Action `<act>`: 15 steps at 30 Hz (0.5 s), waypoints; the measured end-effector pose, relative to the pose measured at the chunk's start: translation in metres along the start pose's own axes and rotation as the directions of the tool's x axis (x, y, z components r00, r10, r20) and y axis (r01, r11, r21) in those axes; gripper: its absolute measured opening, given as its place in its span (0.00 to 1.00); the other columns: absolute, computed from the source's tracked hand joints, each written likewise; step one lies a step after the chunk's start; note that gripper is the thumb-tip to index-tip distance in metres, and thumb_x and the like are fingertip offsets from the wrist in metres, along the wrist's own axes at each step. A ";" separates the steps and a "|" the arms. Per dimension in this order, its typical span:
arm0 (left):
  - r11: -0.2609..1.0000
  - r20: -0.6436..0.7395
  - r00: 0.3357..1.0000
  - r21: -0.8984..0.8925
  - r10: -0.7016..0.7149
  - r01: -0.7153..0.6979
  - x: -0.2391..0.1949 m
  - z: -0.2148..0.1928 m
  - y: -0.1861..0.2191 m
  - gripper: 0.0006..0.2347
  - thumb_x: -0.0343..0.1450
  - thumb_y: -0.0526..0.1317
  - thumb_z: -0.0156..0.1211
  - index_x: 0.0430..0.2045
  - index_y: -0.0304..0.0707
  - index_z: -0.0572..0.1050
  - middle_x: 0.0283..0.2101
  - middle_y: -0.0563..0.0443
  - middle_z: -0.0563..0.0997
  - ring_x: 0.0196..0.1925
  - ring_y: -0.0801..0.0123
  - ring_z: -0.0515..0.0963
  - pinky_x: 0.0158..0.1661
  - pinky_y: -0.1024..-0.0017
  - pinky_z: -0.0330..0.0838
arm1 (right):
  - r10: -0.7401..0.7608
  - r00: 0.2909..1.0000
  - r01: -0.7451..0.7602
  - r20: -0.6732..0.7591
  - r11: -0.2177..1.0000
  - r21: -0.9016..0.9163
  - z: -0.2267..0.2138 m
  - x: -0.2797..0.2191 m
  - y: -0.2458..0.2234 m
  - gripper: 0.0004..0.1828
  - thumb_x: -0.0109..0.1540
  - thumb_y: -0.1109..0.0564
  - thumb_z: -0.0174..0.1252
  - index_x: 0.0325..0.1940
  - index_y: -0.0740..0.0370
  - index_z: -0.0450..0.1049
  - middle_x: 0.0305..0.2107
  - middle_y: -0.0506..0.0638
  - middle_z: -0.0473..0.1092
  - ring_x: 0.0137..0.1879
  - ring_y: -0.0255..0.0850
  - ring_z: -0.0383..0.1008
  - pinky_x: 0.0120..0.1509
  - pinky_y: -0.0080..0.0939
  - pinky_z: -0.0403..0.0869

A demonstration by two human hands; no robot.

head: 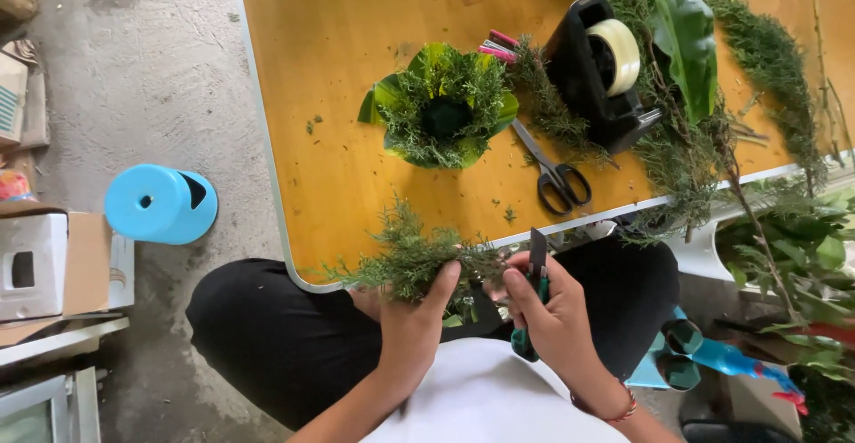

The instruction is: Trimming small sprigs from green branches using scissors and inserting them into a floral foam base to create an arrangement.

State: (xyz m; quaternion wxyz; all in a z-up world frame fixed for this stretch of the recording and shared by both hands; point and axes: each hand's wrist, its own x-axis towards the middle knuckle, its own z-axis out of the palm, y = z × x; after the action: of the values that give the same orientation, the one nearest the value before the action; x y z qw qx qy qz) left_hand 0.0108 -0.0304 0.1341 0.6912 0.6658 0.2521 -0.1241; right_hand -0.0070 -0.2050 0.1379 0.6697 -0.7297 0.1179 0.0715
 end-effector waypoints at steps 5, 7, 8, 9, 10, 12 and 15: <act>0.939 0.131 0.951 0.169 0.281 -0.301 0.017 -0.010 -0.045 0.08 0.68 0.41 0.69 0.38 0.46 0.79 0.43 0.49 0.82 0.49 0.67 0.82 0.47 0.65 0.74 | -0.088 0.991 0.089 0.101 0.996 -0.013 0.003 -0.003 -0.019 0.40 0.69 0.34 0.33 0.75 0.64 0.61 0.11 0.47 0.64 0.17 0.34 0.60 0.35 0.34 0.67; 0.991 0.005 0.992 0.041 0.125 -0.125 0.004 -0.003 -0.001 0.08 0.64 0.41 0.71 0.32 0.41 0.79 0.38 0.49 0.85 0.45 0.67 0.84 0.47 0.64 0.77 | -0.048 0.987 0.050 0.150 0.999 -0.012 0.002 -0.004 -0.016 0.38 0.69 0.37 0.36 0.77 0.59 0.56 0.13 0.48 0.65 0.19 0.34 0.61 0.34 0.34 0.67; 0.993 -0.100 0.994 -0.108 -0.050 0.039 -0.002 0.001 0.022 0.10 0.61 0.41 0.73 0.25 0.36 0.79 0.32 0.48 0.88 0.41 0.66 0.87 0.47 0.64 0.80 | -0.011 0.980 0.014 0.199 1.000 -0.012 0.001 -0.004 -0.015 0.37 0.68 0.39 0.40 0.80 0.53 0.52 0.15 0.48 0.65 0.21 0.34 0.63 0.32 0.34 0.67; 0.994 -0.097 0.994 -0.106 -0.050 0.040 -0.003 0.003 0.027 0.10 0.61 0.41 0.73 0.25 0.36 0.79 0.32 0.48 0.88 0.41 0.66 0.87 0.47 0.64 0.80 | -0.011 0.980 0.013 0.196 1.000 -0.012 0.002 -0.003 -0.014 0.37 0.68 0.39 0.40 0.80 0.53 0.52 0.15 0.48 0.65 0.21 0.34 0.63 0.32 0.34 0.67; 0.983 -0.134 0.982 -0.149 -0.131 0.111 -0.004 0.004 0.032 0.17 0.59 0.42 0.73 0.38 0.38 0.77 0.42 0.48 0.87 0.49 0.65 0.84 0.53 0.64 0.76 | 0.010 0.976 -0.020 0.215 0.999 0.045 0.002 -0.003 -0.014 0.39 0.68 0.40 0.42 0.82 0.52 0.47 0.19 0.48 0.65 0.22 0.35 0.63 0.32 0.34 0.67; 0.964 -0.166 0.963 -0.197 -0.213 0.180 -0.004 0.006 0.033 0.26 0.57 0.42 0.73 0.50 0.40 0.74 0.51 0.49 0.85 0.57 0.64 0.82 0.59 0.64 0.72 | 0.031 0.971 -0.056 0.235 0.994 0.098 0.003 -0.002 -0.015 0.41 0.67 0.41 0.45 0.83 0.51 0.43 0.23 0.48 0.65 0.24 0.36 0.63 0.32 0.34 0.68; 0.987 -0.083 0.992 -0.139 -0.091 0.079 -0.002 0.004 0.026 0.14 0.60 0.39 0.73 0.37 0.36 0.83 0.43 0.49 0.89 0.51 0.67 0.84 0.57 0.64 0.76 | 0.079 0.965 -0.124 0.252 0.977 0.171 0.006 0.001 -0.020 0.42 0.66 0.40 0.47 0.82 0.53 0.47 0.17 0.52 0.64 0.23 0.37 0.62 0.33 0.35 0.67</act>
State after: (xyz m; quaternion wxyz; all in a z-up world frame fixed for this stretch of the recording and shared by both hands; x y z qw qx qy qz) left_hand 0.0230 -0.0330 0.1570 0.7170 0.6108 0.3188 -0.1061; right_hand -0.0008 -0.1978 0.1564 0.7395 -0.6429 0.0784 0.1835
